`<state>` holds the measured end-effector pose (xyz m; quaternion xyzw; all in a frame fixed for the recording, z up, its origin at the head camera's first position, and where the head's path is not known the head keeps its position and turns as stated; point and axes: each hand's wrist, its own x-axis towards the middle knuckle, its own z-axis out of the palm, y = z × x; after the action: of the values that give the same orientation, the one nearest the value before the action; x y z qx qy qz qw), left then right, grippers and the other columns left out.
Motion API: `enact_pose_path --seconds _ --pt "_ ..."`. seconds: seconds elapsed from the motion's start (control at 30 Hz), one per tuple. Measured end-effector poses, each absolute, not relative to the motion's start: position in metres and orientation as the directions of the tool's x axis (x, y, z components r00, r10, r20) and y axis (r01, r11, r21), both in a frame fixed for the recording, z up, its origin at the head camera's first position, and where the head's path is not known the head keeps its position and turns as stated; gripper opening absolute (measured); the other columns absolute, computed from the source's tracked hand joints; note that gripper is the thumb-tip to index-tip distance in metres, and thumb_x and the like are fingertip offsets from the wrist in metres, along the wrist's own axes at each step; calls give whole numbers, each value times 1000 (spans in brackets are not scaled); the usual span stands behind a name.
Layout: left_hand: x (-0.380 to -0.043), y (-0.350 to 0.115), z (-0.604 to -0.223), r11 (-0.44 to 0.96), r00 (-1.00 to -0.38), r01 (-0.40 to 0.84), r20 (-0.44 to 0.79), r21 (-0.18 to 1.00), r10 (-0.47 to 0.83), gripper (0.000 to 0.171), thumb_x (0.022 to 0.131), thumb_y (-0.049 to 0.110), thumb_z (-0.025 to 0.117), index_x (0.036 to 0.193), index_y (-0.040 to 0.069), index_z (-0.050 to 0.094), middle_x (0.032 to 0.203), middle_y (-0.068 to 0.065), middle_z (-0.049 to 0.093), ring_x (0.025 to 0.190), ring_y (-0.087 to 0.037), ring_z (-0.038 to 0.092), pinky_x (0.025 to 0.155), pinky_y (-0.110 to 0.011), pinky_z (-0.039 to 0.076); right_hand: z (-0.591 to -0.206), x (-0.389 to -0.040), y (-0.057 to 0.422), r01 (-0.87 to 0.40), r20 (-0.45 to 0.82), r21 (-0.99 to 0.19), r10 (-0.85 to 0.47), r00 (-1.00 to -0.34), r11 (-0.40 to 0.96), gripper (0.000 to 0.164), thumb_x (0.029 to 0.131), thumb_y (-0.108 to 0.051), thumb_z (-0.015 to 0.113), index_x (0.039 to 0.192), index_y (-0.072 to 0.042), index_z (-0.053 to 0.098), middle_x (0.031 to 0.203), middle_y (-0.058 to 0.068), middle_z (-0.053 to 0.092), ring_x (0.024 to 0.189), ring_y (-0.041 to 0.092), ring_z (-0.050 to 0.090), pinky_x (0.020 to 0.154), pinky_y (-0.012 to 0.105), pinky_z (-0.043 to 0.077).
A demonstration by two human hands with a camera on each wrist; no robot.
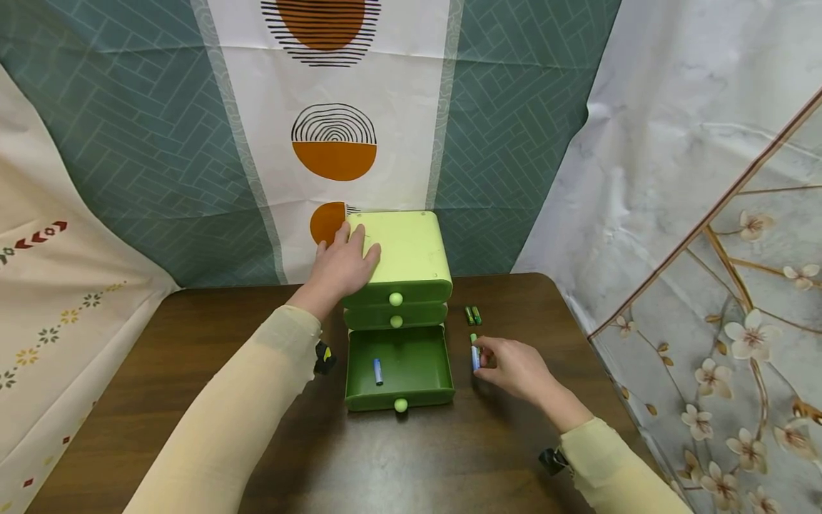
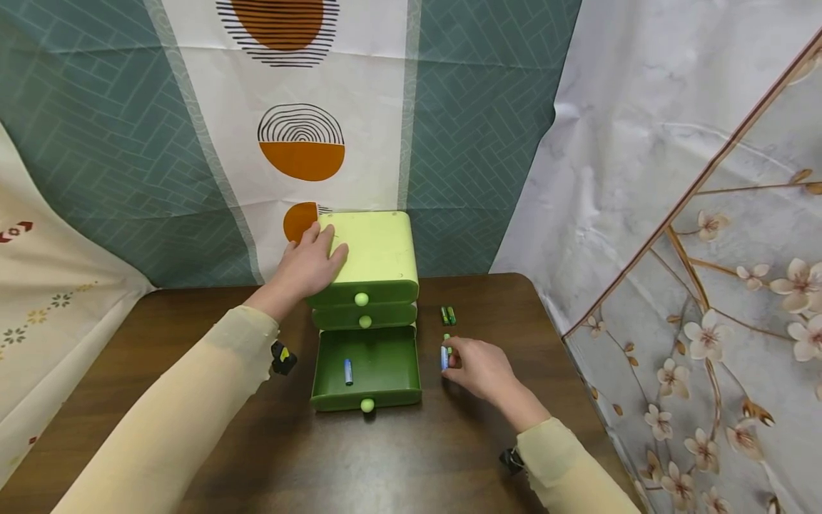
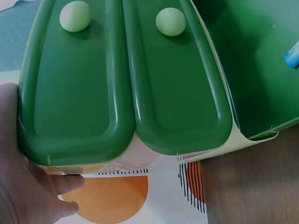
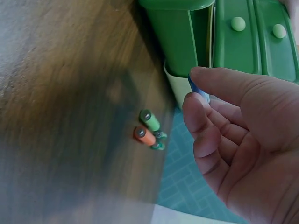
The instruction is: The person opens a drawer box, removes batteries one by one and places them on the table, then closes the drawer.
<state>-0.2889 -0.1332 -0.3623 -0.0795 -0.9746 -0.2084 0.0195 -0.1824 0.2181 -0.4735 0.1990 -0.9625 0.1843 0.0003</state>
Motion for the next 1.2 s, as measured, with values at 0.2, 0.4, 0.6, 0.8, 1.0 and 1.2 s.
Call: enact_pose_path --seconds 0.2,0.4,0.6,0.8,1.0,1.2 --pt "-289 -134 -364 897 -986 166 77 410 147 78 117 55 29 178 6 19 183 -22 7 169 -40 12 133 -66 5 -479 -182 223 -371 48 -351 -379 -924 860 39 88 -19 94 123 -12 78 86 -14 67 72 5 57 67 36 51" --pt "-289 -134 -364 895 -987 163 77 416 144 77 117 54 29 178 7 19 183 -22 7 169 -40 12 133 -65 4 -489 -181 227 -348 -1 -341 -370 -929 873 44 89 -18 94 128 -9 77 86 -11 68 73 7 55 69 37 52" --pt "-289 -133 -364 896 -987 162 77 413 143 77 117 54 29 178 7 18 183 -23 6 169 -40 12 133 -66 4 -499 -182 231 -326 -36 -337 -358 -933 883 44 90 -20 93 129 -9 77 85 -13 65 71 7 53 68 36 49" --pt "-289 -133 -365 898 -987 162 69 410 146 77 118 54 27 178 7 17 183 -22 5 168 -41 13 133 -66 4 -505 -181 233 -324 -49 -348 -362 -931 880 42 88 -17 93 127 -9 77 83 -13 63 72 7 53 68 36 49" --pt "-288 -133 -365 896 -986 168 76 410 150 77 117 54 27 178 7 17 183 -22 6 168 -42 15 133 -66 5 -508 -180 233 -325 -63 -349 -368 -928 879 43 89 -16 93 128 -9 77 82 -15 60 71 7 52 67 35 47" --pt "-288 -134 -366 894 -986 168 77 416 149 77 118 53 27 178 7 18 183 -22 6 169 -40 11 133 -66 5 -509 -181 233 -318 -78 -358 -368 -927 878 43 90 -16 92 129 -8 77 82 -16 61 70 7 52 67 34 47"
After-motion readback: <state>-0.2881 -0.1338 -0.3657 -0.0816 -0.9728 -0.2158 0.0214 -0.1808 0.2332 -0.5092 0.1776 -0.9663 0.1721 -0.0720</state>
